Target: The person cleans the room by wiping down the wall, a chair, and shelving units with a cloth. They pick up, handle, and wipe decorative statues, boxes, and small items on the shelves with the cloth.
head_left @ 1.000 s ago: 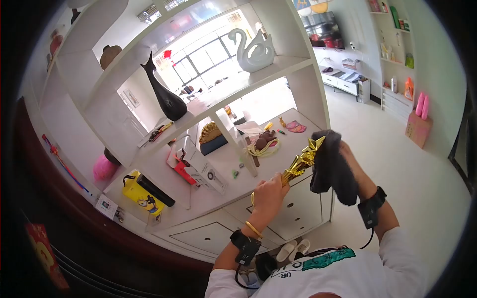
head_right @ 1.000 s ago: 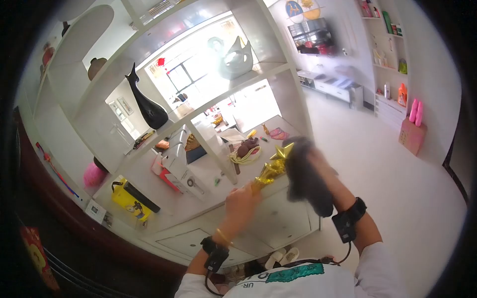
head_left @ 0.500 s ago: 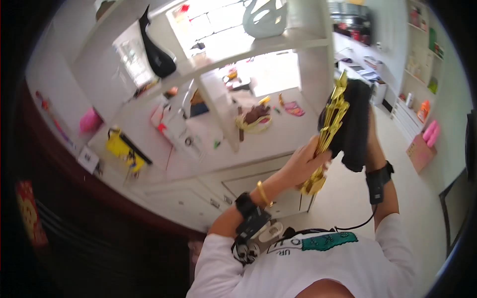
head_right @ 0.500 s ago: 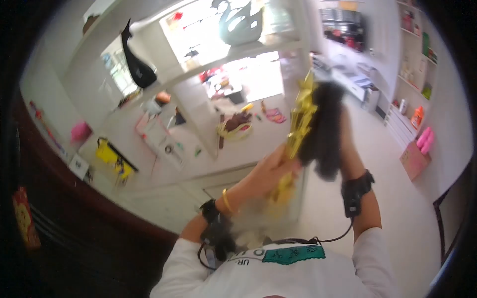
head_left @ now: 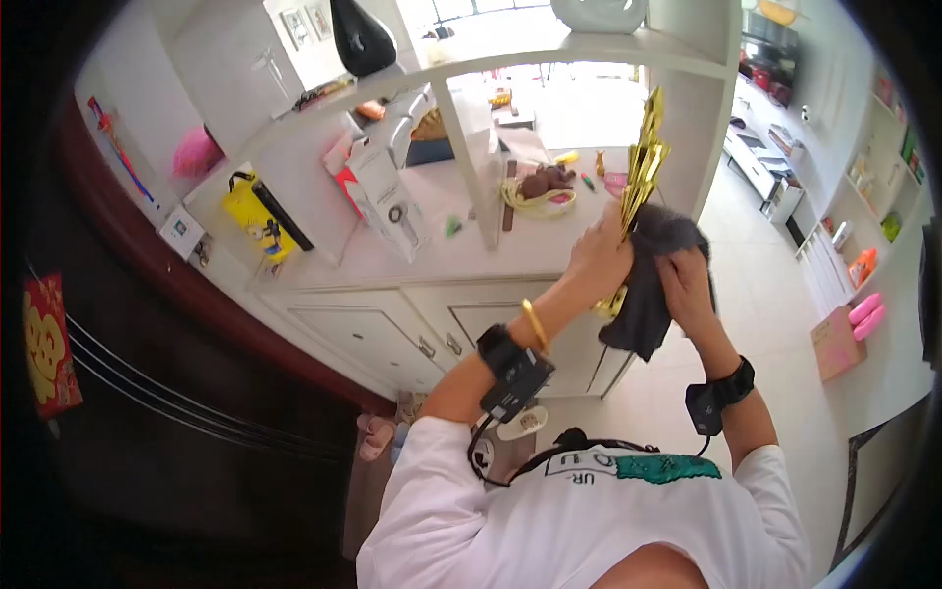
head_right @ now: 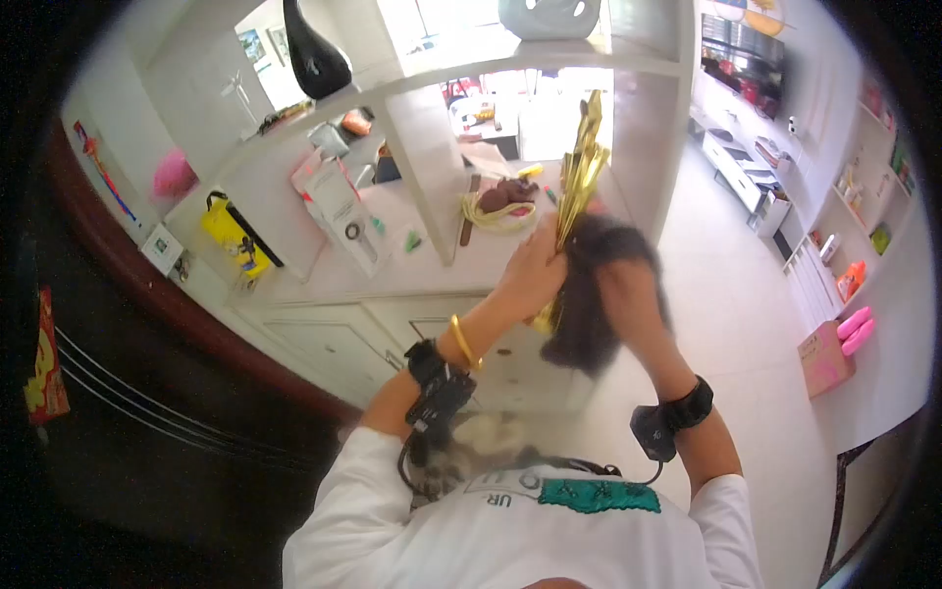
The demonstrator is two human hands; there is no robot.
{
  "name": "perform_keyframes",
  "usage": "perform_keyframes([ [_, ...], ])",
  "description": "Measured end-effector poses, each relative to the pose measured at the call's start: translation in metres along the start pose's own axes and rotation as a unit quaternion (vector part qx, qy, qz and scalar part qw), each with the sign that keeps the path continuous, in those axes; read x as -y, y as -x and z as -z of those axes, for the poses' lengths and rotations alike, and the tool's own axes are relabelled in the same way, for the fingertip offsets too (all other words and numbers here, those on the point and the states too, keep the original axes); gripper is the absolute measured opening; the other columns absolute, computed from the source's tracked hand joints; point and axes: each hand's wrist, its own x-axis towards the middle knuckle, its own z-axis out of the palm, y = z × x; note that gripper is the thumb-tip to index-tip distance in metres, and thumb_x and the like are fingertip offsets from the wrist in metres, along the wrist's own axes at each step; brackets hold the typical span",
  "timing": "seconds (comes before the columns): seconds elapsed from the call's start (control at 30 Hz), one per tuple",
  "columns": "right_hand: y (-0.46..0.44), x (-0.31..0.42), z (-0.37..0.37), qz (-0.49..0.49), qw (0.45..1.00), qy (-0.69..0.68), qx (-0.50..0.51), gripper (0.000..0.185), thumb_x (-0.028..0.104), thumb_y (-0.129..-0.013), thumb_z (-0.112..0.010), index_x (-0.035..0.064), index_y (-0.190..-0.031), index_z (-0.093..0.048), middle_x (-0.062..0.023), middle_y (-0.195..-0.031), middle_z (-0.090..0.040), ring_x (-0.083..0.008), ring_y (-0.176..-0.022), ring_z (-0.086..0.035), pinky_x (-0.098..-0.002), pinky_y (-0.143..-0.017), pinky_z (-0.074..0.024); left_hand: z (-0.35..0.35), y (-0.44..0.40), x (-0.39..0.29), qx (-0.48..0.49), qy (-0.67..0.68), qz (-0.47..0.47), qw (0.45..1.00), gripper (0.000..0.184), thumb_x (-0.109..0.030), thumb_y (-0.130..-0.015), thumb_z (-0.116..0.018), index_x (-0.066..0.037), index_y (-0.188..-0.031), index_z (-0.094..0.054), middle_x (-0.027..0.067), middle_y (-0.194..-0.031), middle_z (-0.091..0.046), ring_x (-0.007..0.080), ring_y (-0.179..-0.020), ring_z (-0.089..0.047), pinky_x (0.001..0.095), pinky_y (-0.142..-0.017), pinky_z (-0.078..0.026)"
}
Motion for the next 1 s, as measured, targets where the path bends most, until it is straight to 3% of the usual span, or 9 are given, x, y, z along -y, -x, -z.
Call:
perform_keyframes([
  [0.17,-0.038,0.033,0.032,-0.098,0.965,-0.239,-0.042,0.020,0.005,-0.086,-0.047,-0.0009,-0.103,-0.056,-0.0150,-0.112,-0.054,-0.0275,-0.106,-0.049,-0.0361,-0.093,-0.0340,0.001,0.015,0.014,0.087,0.212,0.058,0.972,0.025,-0.026,-0.092,-0.041,-0.001,-0.093,-0.040,0.0133,-0.072,-0.055,0.0287,-0.067,-0.057,0.0385,-0.063,-0.044],
  [0.2,-0.040,0.020,0.026,-0.051,0.993,-0.081,-0.075,0.024,0.003,-0.084,-0.048,0.0000,-0.107,-0.054,-0.0184,-0.115,-0.051,-0.0325,-0.109,-0.046,-0.0395,-0.095,-0.0319,0.001,0.017,0.017,0.098,0.307,0.074,0.944,0.026,-0.027,-0.094,-0.038,-0.001,-0.092,-0.041,0.0093,-0.068,-0.053,0.0219,-0.063,-0.056,0.0331,-0.060,-0.044],
  [0.3,-0.050,0.039,0.012,0.043,0.994,0.073,-0.063,0.029,0.000,-0.080,-0.048,0.0006,-0.108,-0.053,-0.0205,-0.117,-0.049,-0.0384,-0.109,-0.044,-0.0440,-0.096,-0.0304,0.015,0.025,-0.016,0.042,0.244,0.020,0.969,0.024,-0.023,-0.096,-0.035,-0.001,-0.093,-0.044,0.0052,-0.067,-0.051,0.0124,-0.061,-0.053,0.0271,-0.057,-0.044],
  [0.33,-0.050,0.039,0.010,0.034,0.995,0.074,-0.052,0.035,-0.001,-0.076,-0.048,0.0013,-0.110,-0.053,-0.0217,-0.116,-0.049,-0.0434,-0.108,-0.042,-0.0483,-0.096,-0.0289,0.017,0.029,-0.021,0.055,0.274,0.091,0.956,0.022,-0.021,-0.095,-0.038,-0.001,-0.097,-0.046,0.0046,-0.068,-0.051,0.0118,-0.061,-0.052,0.0264,-0.058,-0.044],
  [0.5,-0.003,0.045,-0.006,0.036,0.994,0.085,0.054,0.036,-0.002,-0.074,-0.050,0.0026,-0.109,-0.054,-0.0209,-0.116,-0.050,-0.0420,-0.111,-0.043,-0.0473,-0.096,-0.0303,-0.001,0.040,0.009,0.012,0.200,0.022,0.980,0.023,-0.017,-0.094,-0.041,0.001,-0.109,-0.045,0.0061,-0.072,-0.054,0.0136,-0.063,-0.053,0.0275,-0.060,-0.045],
  [0.57,0.003,0.052,-0.004,0.080,0.995,0.019,0.063,0.037,-0.003,-0.073,-0.050,0.0032,-0.109,-0.055,-0.0205,-0.116,-0.050,-0.0413,-0.111,-0.043,-0.0471,-0.096,-0.0309,-0.010,0.035,0.023,-0.100,0.161,-0.147,0.971,0.027,-0.015,-0.092,-0.044,0.000,-0.115,-0.044,0.0101,-0.076,-0.057,0.0166,-0.064,-0.055,0.0319,-0.062,-0.046],
  [0.7,0.000,0.050,0.013,0.056,0.994,-0.044,0.086,0.035,-0.006,-0.070,-0.053,0.0030,-0.103,-0.059,-0.0174,-0.111,-0.055,-0.0379,-0.106,-0.048,-0.0446,-0.094,-0.0335,0.014,0.038,0.010,-0.017,0.127,-0.004,0.992,0.031,-0.015,-0.090,-0.046,0.000,-0.117,-0.043,0.0134,-0.083,-0.059,0.0235,-0.070,-0.058,0.0345,-0.066,-0.045],
  [0.77,-0.010,0.051,0.033,0.055,0.995,-0.041,-0.071,0.031,-0.005,-0.069,-0.055,0.0025,-0.099,-0.060,-0.0162,-0.108,-0.057,-0.0376,-0.103,-0.049,-0.0432,-0.092,-0.0349,0.022,0.039,0.006,0.009,0.062,0.046,0.997,0.034,-0.018,-0.090,-0.048,0.000,-0.118,-0.045,0.0142,-0.088,-0.060,0.0276,-0.076,-0.059,0.0351,-0.069,-0.044],
  [1.0,-0.024,0.048,0.035,-0.001,0.997,0.063,-0.038,0.013,0.011,-0.069,-0.062,0.0039,-0.080,-0.060,-0.0174,-0.085,-0.056,-0.0347,-0.070,-0.054,-0.0435,-0.062,-0.0448,0.015,0.049,0.007,-0.080,-0.067,-0.099,0.990,0.036,-0.022,-0.088,-0.051,-0.001,-0.118,-0.049,0.0140,-0.093,-0.061,0.0285,-0.076,-0.058,0.0367,-0.071,-0.043],
])
